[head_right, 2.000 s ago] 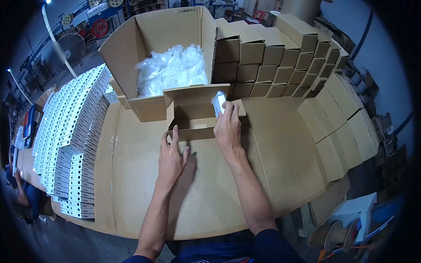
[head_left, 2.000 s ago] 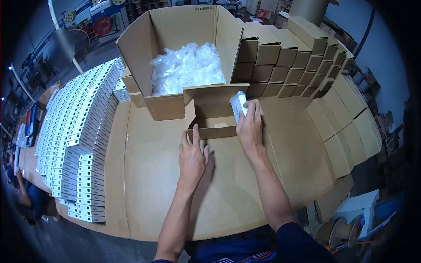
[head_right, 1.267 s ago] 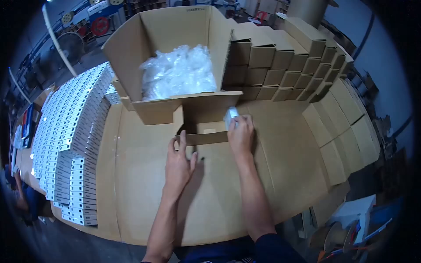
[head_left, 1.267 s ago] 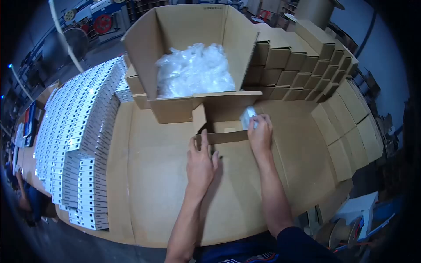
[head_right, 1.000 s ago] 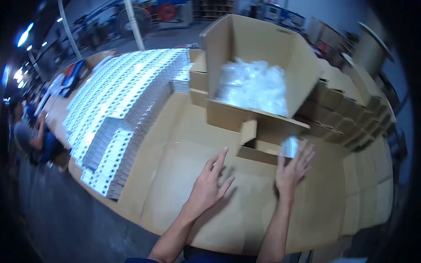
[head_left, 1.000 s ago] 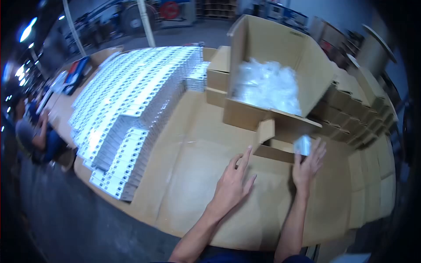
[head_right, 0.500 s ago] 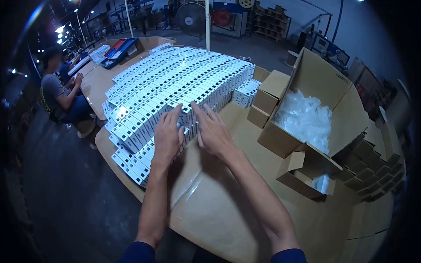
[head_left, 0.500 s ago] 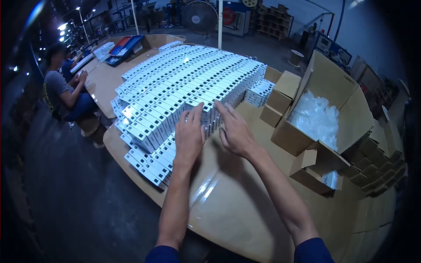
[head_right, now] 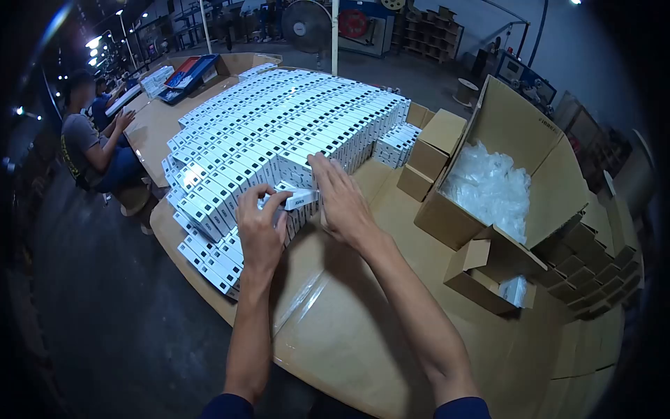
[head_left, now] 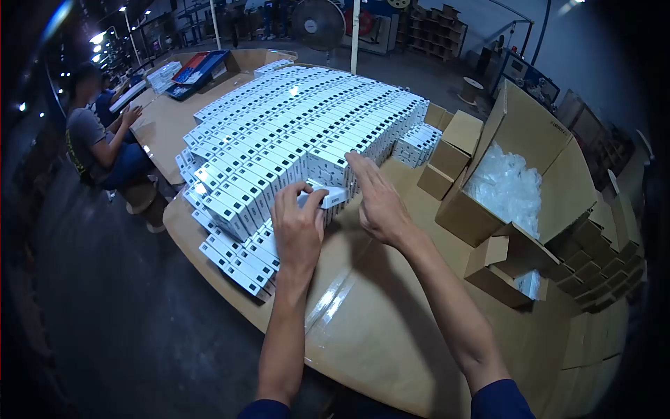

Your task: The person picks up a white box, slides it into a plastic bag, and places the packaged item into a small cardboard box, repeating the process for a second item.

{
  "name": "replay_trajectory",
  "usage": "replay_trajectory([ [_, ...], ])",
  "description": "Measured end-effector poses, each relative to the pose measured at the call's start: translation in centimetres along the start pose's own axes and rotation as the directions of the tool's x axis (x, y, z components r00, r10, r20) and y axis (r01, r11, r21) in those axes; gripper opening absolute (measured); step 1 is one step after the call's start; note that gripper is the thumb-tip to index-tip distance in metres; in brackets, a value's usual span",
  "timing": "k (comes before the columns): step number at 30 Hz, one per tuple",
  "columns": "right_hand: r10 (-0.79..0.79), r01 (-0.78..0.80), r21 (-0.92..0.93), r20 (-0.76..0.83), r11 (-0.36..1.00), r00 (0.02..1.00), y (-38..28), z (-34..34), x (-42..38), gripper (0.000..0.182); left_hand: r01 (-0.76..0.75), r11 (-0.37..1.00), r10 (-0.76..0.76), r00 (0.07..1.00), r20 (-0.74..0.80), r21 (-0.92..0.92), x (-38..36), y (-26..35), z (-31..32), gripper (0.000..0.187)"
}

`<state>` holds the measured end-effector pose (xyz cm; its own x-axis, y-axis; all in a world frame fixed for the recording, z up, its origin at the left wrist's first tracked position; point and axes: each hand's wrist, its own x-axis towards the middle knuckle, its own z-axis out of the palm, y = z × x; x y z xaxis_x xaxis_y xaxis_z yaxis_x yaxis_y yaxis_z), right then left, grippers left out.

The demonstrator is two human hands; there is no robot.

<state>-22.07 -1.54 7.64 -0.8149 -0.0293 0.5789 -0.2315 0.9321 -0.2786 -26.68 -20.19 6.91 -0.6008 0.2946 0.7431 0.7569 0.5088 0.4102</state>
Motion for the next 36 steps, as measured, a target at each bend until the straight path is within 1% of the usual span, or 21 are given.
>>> replay_trajectory([
  [2,0.010,0.001,0.108,-0.103,0.994,0.995,-1.0,-1.3,-1.3,0.070,-0.025,0.998,0.023,0.999,-0.031,-0.065,-0.9,1.2,-1.0,0.040],
  [3,0.165,-0.151,0.278,-0.030,0.949,0.986,-1.8,-2.2,-2.2,0.068,-0.042,0.994,0.038,0.998,-0.044,-0.105,-1.5,2.0,-1.3,0.041],
  [5,0.436,-0.447,0.540,0.158,0.713,0.886,-3.6,-4.2,-4.9,0.063,-0.069,0.979,0.059,0.997,-0.057,-0.194,-2.8,3.7,-1.3,0.043],
  [6,0.512,-0.579,0.651,0.321,0.491,0.796,-3.9,-5.1,-6.3,0.057,-0.086,0.967,0.074,0.996,-0.057,-0.241,-3.5,4.5,-1.1,0.044],
  [9,0.495,-0.489,0.872,0.415,0.023,0.763,-5.1,-8.7,-10.3,0.053,-0.155,0.915,0.153,0.988,-0.036,-0.371,-5.0,8.8,-0.7,0.044],
  [11,0.546,-0.435,0.897,0.326,0.078,0.772,-4.5,-9.9,-13.2,0.040,-0.206,0.868,0.253,0.966,0.045,-0.452,-5.7,11.7,-0.3,0.045],
  [14,0.631,-0.342,0.939,0.290,-0.042,0.719,-3.1,-13.5,-17.4,0.026,-0.022,0.695,0.255,0.942,0.218,-0.719,-5.0,16.2,0.0,0.041],
  [15,0.642,-0.324,0.944,0.285,-0.059,0.712,-2.0,-15.0,-19.0,0.022,-0.015,0.685,0.297,0.919,0.260,-0.728,-4.2,16.8,1.0,0.039],
  [16,0.681,-0.409,0.908,0.244,0.089,0.691,-1.5,-17.1,-20.1,0.020,-0.008,0.679,0.337,0.892,0.302,-0.734,-3.2,17.0,2.0,0.037],
  [17,0.699,-0.411,0.902,0.210,0.131,0.684,-0.5,-18.3,-21.3,0.018,-0.002,0.676,0.374,0.863,0.341,-0.737,-2.0,17.6,3.3,0.035],
  [19,0.712,-0.474,0.794,0.077,0.379,0.698,0.9,-21.4,-22.1,0.019,-0.228,0.700,0.489,0.843,0.222,-0.677,1.5,20.4,7.4,0.024],
  [20,0.753,-0.484,0.779,0.022,0.400,0.658,1.2,-22.9,-21.7,0.020,-0.317,0.686,0.535,0.830,0.157,-0.655,3.5,22.0,10.1,0.021],
  [21,0.745,-0.452,0.746,-0.088,0.489,0.661,2.0,-23.6,-21.6,0.019,-0.390,0.676,0.588,0.797,0.139,-0.626,5.5,23.5,12.9,0.021],
  [23,0.773,-0.670,0.428,-0.119,0.607,0.624,4.0,-26.4,-21.7,0.024,-0.582,0.625,0.698,0.715,0.039,-0.521,9.2,26.0,19.4,0.023],
  [24,0.700,-0.590,0.394,-0.251,0.705,0.669,5.6,-26.6,-21.6,0.028,-0.705,0.608,0.765,0.643,0.031,-0.365,11.0,26.8,22.9,0.025],
  [25,0.609,-0.508,0.340,-0.374,0.791,0.699,7.3,-26.6,-21.4,0.031,-0.774,0.585,0.810,0.574,0.124,-0.241,12.6,26.9,26.6,0.028],
  [26,0.586,-0.534,0.245,-0.409,0.809,0.700,8.8,-27.0,-21.3,0.033,-0.806,0.562,0.827,0.551,0.111,-0.186,13.9,26.7,30.7,0.018],
  [29,0.592,-0.576,0.174,-0.401,0.799,0.699,10.3,-29.0,-19.9,0.035,-0.785,0.607,0.766,0.535,0.355,-0.127,16.2,25.8,36.5,0.021],
  [32,0.619,-0.612,0.154,-0.375,0.776,0.690,13.5,-29.3,-19.7,0.043,-0.639,0.684,0.704,0.705,0.087,-0.353,16.8,28.1,34.4,0.014],
  [35,0.588,-0.606,0.111,-0.430,0.788,0.685,14.8,-29.8,-18.9,0.051,-0.331,0.772,0.496,0.848,0.187,-0.543,16.4,30.5,28.6,0.019],
  [36,0.576,-0.593,0.119,-0.447,0.797,0.684,15.3,-29.9,-18.6,0.055,-0.199,0.783,0.419,0.870,0.262,-0.590,16.4,30.7,27.2,0.027],
])
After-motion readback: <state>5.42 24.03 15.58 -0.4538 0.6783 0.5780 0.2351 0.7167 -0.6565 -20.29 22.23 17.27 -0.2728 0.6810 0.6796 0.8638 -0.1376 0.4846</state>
